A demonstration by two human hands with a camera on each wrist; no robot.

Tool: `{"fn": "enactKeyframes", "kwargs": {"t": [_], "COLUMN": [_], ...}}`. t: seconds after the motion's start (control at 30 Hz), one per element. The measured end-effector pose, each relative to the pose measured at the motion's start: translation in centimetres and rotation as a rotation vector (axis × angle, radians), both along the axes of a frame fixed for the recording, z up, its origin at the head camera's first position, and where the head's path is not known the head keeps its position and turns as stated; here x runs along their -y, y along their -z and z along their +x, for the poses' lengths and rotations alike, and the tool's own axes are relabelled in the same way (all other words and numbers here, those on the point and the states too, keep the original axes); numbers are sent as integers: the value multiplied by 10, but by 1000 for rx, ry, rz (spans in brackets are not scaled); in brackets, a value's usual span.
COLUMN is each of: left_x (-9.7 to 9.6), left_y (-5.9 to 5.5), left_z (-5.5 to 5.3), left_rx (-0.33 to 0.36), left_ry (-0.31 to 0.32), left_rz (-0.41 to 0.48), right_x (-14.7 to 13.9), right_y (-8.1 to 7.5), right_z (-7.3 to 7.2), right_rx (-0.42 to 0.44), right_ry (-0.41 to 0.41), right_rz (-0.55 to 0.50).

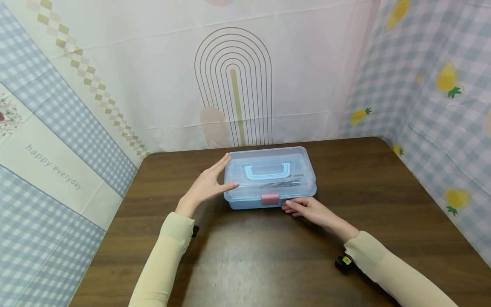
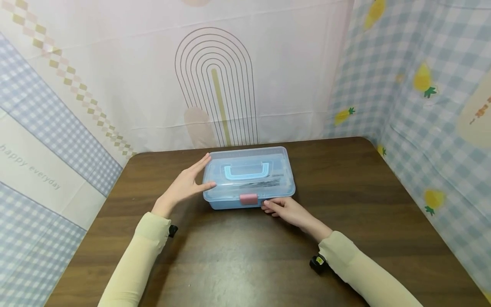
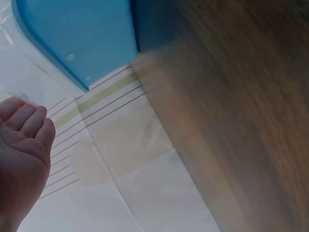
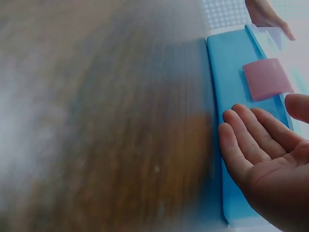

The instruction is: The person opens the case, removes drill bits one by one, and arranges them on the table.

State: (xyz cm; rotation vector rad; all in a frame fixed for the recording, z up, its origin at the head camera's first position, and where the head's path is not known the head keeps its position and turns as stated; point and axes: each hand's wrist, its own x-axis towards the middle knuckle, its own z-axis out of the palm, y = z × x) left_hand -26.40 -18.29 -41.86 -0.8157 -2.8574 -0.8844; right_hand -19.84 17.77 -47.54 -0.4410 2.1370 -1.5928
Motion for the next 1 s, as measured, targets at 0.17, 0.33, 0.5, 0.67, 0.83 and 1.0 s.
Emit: {"fn": "enactKeyframes", "kwargs": {"t": [0.17, 0.33, 0.5, 0.67, 0.83, 1.0], "left_x": [-1, -1, 0, 0, 1, 0], "left_y": [-2, -2, -1, 0, 0, -1], "left_z": [-1, -1, 0, 1, 1, 1], "left_rx": [10, 10, 11, 15, 16, 17], "left_ry": [7, 5, 5, 4, 0, 6], "left_rz": [1, 4, 4, 9, 9, 9], "right_x": [9, 16, 19, 24, 27, 26], "right_y": [-1, -3, -2, -2, -3, -3], "right_z": [-1, -3, -5, -6, -6, -6], "right_rx": [31, 40, 49, 45, 83, 114], "right_ry": [-13, -52, -62, -19, -4, 8], "right_rz": [35, 32, 30, 62, 54, 56]}}
